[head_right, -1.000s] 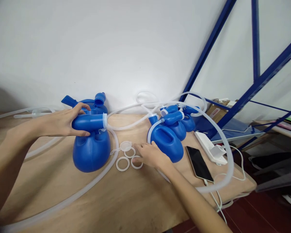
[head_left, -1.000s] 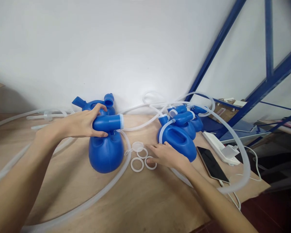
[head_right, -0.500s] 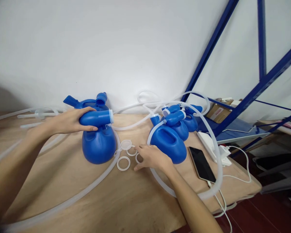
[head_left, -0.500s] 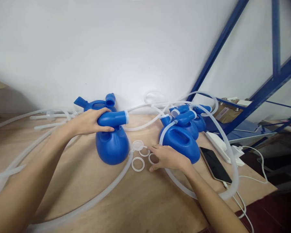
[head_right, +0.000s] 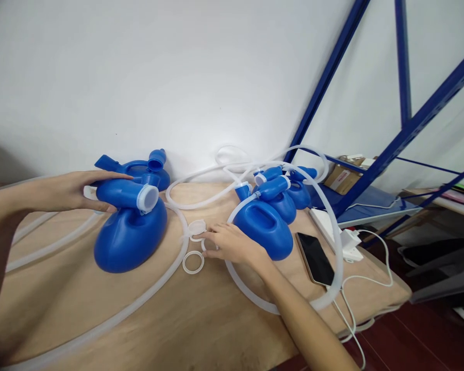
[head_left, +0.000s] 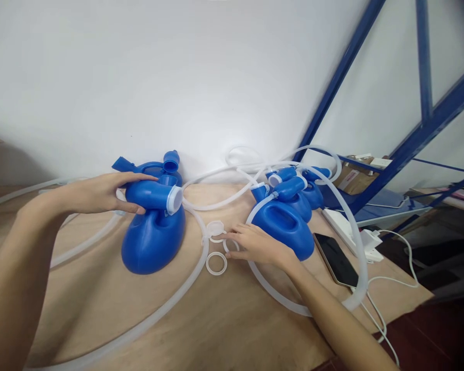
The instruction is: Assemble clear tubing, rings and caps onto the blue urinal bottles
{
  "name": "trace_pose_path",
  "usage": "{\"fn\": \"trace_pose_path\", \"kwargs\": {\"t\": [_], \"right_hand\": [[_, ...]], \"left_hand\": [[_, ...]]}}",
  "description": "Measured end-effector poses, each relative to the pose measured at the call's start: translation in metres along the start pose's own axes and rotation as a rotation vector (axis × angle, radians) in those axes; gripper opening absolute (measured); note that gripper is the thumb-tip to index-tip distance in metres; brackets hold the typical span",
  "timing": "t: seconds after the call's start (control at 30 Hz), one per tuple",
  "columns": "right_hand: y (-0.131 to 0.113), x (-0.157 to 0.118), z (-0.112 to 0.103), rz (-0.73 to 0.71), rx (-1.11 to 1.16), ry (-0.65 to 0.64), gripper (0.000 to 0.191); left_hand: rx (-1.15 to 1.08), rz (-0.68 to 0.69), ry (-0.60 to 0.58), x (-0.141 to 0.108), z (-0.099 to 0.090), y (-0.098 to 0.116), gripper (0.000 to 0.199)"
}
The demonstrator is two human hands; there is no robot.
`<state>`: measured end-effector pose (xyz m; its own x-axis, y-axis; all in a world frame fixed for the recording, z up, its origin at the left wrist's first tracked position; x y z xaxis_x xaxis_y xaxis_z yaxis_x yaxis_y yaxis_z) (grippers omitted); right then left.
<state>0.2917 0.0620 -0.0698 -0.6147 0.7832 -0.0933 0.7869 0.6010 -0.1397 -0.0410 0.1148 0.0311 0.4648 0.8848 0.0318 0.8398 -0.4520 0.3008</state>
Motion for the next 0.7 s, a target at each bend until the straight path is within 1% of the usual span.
{"fn": "trace_pose_path", "kwargs": {"t": [0.07,0.13,0.2,0.23,0.3,0.33,0.4,0.5,0.57,0.63,0.7], "right_hand": [[-0.002,0.007,0.002,-0.019,-0.051,-0.026,0.052],[-0.006,0.014,-0.001,-0.019,-0.092,-0.081,0.053],[-0.012,0.022,-0.011,-0.010,-0.074,-0.113,0.055],[-0.015,0.026,-0.019,-0.004,-0.042,-0.108,0.059],[-0.020,0.035,-0.033,0.015,0.037,-0.076,0.069],[-0.022,0.041,-0.037,0.031,0.070,-0.074,0.075],[-0.020,0.052,-0.033,0.083,0.095,-0.145,0.088],[-0.012,0.065,-0.011,0.140,0.077,-0.320,0.101],[-0.007,0.071,0.002,0.120,0.056,-0.372,0.099],[-0.002,0.076,0.008,0.086,0.025,-0.361,0.085],[0.003,0.077,0.008,0.057,-0.004,-0.324,0.067]], "left_hand": [[-0.053,-0.010,-0.012,-0.001,0.001,-0.003,0.097],[-0.087,-0.018,-0.033,-0.001,0.004,-0.004,0.096],[-0.080,-0.021,-0.034,0.001,0.005,-0.004,0.096],[-0.070,-0.021,-0.030,0.002,0.005,-0.005,0.097],[-0.063,-0.026,-0.021,0.003,0.005,-0.006,0.097],[-0.068,-0.031,-0.016,0.004,0.006,-0.007,0.097],[-0.083,-0.051,0.004,0.005,0.007,-0.010,0.100],[-0.097,-0.084,0.048,0.006,0.008,-0.011,0.103],[-0.114,-0.090,0.049,0.007,0.010,-0.009,0.101],[-0.131,-0.088,0.046,0.009,0.013,-0.004,0.098],[-0.139,-0.083,0.052,0.013,0.015,0.003,0.098]]}}
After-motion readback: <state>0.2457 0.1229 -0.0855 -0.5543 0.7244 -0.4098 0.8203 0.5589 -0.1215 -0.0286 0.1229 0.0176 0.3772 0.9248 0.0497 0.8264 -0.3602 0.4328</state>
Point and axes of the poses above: each hand's wrist, its own x-axis towards the middle knuckle, its own z-axis out of the palm, y = z × x, the point moved 6 cm from there along x, towards the middle knuckle, and after that the axes turned 6 degrees about z, right-handed, at the moved point
